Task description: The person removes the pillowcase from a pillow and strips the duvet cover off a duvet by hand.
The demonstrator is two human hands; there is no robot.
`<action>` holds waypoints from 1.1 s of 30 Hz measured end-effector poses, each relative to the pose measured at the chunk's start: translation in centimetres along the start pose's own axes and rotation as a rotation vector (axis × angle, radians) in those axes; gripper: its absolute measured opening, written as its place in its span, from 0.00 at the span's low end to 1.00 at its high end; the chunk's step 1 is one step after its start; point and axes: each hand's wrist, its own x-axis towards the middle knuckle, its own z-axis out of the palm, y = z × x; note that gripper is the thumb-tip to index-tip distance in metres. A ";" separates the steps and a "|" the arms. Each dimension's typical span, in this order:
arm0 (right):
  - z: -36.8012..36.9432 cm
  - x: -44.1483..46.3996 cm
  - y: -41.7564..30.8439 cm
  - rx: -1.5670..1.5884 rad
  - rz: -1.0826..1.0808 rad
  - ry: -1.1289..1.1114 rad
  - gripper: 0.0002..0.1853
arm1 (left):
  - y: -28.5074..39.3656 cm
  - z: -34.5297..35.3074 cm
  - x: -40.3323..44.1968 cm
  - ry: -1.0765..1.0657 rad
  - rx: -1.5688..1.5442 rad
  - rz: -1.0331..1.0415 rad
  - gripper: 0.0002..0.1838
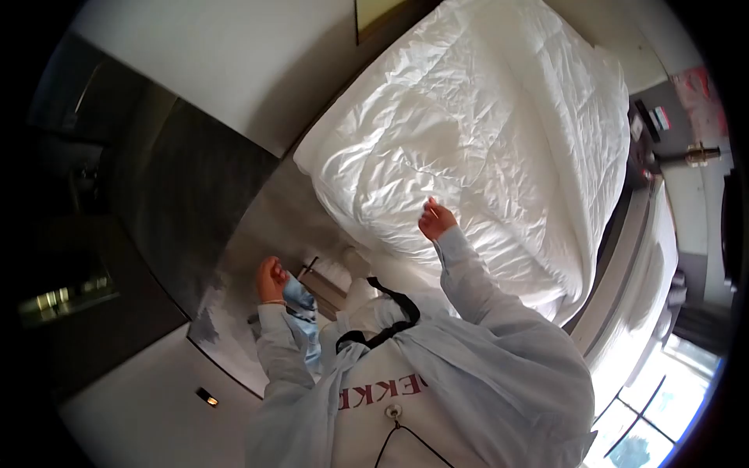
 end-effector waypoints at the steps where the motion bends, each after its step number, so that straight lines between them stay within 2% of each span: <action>1: 3.6 0.9 1.6 -0.023 -0.055 0.081 0.07 | 2.4 0.7 2.0 0.046 0.017 -0.009 0.05; 2: 6.7 2.1 2.7 -0.045 -0.076 0.143 0.09 | 4.2 -0.1 5.6 -0.121 -0.025 0.011 0.05; 5: 9.8 8.6 3.8 -0.248 -0.195 0.220 0.14 | 9.9 3.5 12.6 -0.198 0.066 0.046 0.05; 6: 10.4 10.8 3.8 -0.229 -0.184 0.271 0.15 | 11.6 5.9 15.2 -0.237 0.078 0.045 0.05; 7: 13.2 12.1 3.9 -0.268 -0.182 0.394 0.13 | 13.1 7.9 17.1 -0.189 0.196 0.066 0.05; 9: 11.5 19.0 4.1 -0.249 -0.201 0.460 0.14 | 16.0 11.2 21.0 -0.145 0.337 0.098 0.05; 12: 12.9 26.5 5.1 -0.058 -0.130 0.569 0.15 | 18.5 16.2 26.6 -0.398 0.502 0.079 0.04; 13: 13.9 28.1 5.4 0.044 -0.126 0.547 0.16 | 18.8 17.4 27.8 -0.468 0.538 0.067 0.05; 15: 16.7 30.2 6.5 0.278 -0.197 0.395 0.14 | 19.1 20.0 29.8 -0.461 0.584 -0.072 0.04; 16: 18.6 30.5 6.8 0.190 -0.238 0.341 0.14 | 18.9 20.0 31.4 -0.486 0.625 -0.085 0.04; 19: 22.3 29.6 7.0 0.147 -0.276 0.198 0.17 | 16.0 22.2 35.7 -0.737 0.664 -0.279 0.07; 20: 22.3 29.1 6.5 0.196 -0.343 0.208 0.17 | 15.6 23.6 36.3 -0.721 0.763 -0.382 0.07; 22: 21.9 28.1 6.6 0.631 -0.404 0.241 0.13 | 14.7 25.7 38.5 -0.730 0.906 -0.586 0.08; 23: 22.5 26.7 6.4 0.709 -0.525 0.249 0.13 | 13.7 27.4 39.8 -0.778 0.969 -0.603 0.08; 25: 21.3 25.0 7.1 0.911 -0.703 0.320 0.14 | 10.6 30.8 41.2 -0.685 1.043 -0.753 0.15; 26: 20.1 24.1 8.3 0.949 -0.779 0.273 0.14 | 8.0 32.0 43.0 -0.831 1.181 -0.667 0.26; 27: 18.9 23.3 9.9 0.983 -0.857 0.229 0.15 | 4.9 32.8 44.4 -0.871 1.227 -0.687 0.26; 29: 20.7 19.6 12.3 1.118 -0.925 0.376 0.14 | -1.1 35.1 45.6 -0.828 1.733 -0.062 0.35; 30: 21.3 18.5 13.7 1.231 -0.999 0.411 0.13 | -2.3 36.3 45.2 -0.871 1.762 -0.080 0.35; 32: 21.2 17.6 17.8 1.366 -1.146 0.437 0.12 | -4.1 37.2 44.4 -0.432 1.595 -0.270 0.40; 33: 21.0 18.0 19.5 1.396 -1.239 0.409 0.11 | -5.7 37.8 44.7 -0.455 1.605 -0.288 0.40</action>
